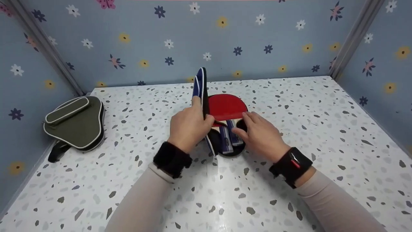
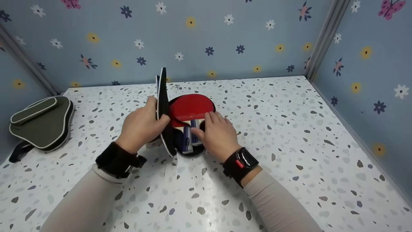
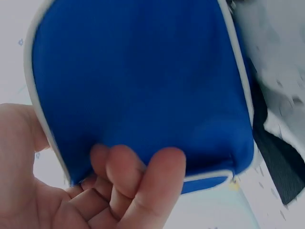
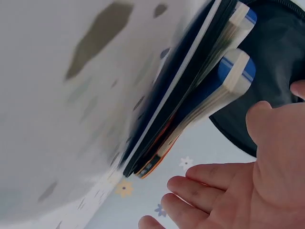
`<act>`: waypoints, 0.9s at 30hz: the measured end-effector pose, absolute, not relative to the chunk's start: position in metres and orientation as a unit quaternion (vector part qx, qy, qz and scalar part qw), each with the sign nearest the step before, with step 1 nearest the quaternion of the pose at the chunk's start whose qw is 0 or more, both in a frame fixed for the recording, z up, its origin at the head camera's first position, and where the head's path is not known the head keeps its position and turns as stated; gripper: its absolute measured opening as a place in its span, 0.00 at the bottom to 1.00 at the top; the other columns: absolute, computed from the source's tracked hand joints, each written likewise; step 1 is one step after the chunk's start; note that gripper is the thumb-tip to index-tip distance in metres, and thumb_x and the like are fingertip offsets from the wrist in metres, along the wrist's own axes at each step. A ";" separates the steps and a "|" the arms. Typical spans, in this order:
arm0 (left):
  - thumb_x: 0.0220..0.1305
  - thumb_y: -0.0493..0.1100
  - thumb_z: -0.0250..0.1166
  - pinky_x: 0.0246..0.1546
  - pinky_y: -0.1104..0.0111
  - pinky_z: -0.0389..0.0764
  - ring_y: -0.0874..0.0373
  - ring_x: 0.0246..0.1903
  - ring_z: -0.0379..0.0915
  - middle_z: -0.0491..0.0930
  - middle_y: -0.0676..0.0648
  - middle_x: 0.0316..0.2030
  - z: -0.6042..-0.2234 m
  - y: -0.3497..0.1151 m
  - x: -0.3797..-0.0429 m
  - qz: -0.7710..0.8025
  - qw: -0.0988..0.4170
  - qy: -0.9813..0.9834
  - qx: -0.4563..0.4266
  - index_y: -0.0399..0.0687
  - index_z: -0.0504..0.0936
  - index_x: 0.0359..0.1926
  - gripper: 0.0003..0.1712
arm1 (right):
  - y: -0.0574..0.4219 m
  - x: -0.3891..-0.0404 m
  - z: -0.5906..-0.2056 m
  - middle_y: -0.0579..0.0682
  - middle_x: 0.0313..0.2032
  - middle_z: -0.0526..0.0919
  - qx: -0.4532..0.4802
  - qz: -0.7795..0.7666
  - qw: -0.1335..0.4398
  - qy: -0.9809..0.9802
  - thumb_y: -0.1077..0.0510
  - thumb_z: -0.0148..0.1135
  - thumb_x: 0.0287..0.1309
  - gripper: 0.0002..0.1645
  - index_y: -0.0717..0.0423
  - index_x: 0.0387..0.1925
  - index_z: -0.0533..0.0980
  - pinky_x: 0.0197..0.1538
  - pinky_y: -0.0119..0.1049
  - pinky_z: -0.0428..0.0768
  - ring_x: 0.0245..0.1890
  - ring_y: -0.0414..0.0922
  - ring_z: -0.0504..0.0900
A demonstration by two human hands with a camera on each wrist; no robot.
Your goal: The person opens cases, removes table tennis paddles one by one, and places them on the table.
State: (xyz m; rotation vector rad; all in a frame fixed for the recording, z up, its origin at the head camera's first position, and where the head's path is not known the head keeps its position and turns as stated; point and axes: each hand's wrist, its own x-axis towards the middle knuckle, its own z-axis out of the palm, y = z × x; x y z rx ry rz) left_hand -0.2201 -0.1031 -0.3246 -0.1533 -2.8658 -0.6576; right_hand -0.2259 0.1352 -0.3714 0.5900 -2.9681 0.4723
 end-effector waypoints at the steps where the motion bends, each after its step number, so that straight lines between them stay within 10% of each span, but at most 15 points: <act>1: 0.75 0.49 0.62 0.26 0.53 0.77 0.46 0.25 0.81 0.83 0.45 0.28 -0.324 -0.106 -0.221 -0.223 0.102 -0.968 -0.048 0.43 0.71 0.57 0.19 | 0.133 -0.225 -0.372 0.70 0.79 0.67 0.189 0.159 0.041 -0.968 0.33 0.54 0.83 0.51 0.70 0.83 0.61 0.79 0.60 0.66 0.80 0.65 0.66; 15: 0.74 0.55 0.60 0.30 0.48 0.78 0.40 0.29 0.82 0.83 0.41 0.30 -0.318 -0.144 -0.226 -0.232 0.124 -0.965 -0.002 0.43 0.75 0.53 0.21 | 0.112 -0.224 -0.375 0.60 0.40 0.78 0.149 0.182 0.089 -0.968 0.27 0.65 0.73 0.43 0.67 0.47 0.74 0.42 0.53 0.82 0.36 0.57 0.82; 27: 0.75 0.51 0.60 0.28 0.47 0.78 0.39 0.26 0.81 0.83 0.39 0.28 -0.324 -0.149 -0.227 -0.226 0.140 -0.964 -0.004 0.40 0.72 0.57 0.21 | 0.108 -0.229 -0.378 0.52 0.28 0.75 0.148 0.197 0.028 -0.969 0.29 0.67 0.73 0.38 0.61 0.54 0.75 0.35 0.47 0.76 0.30 0.52 0.80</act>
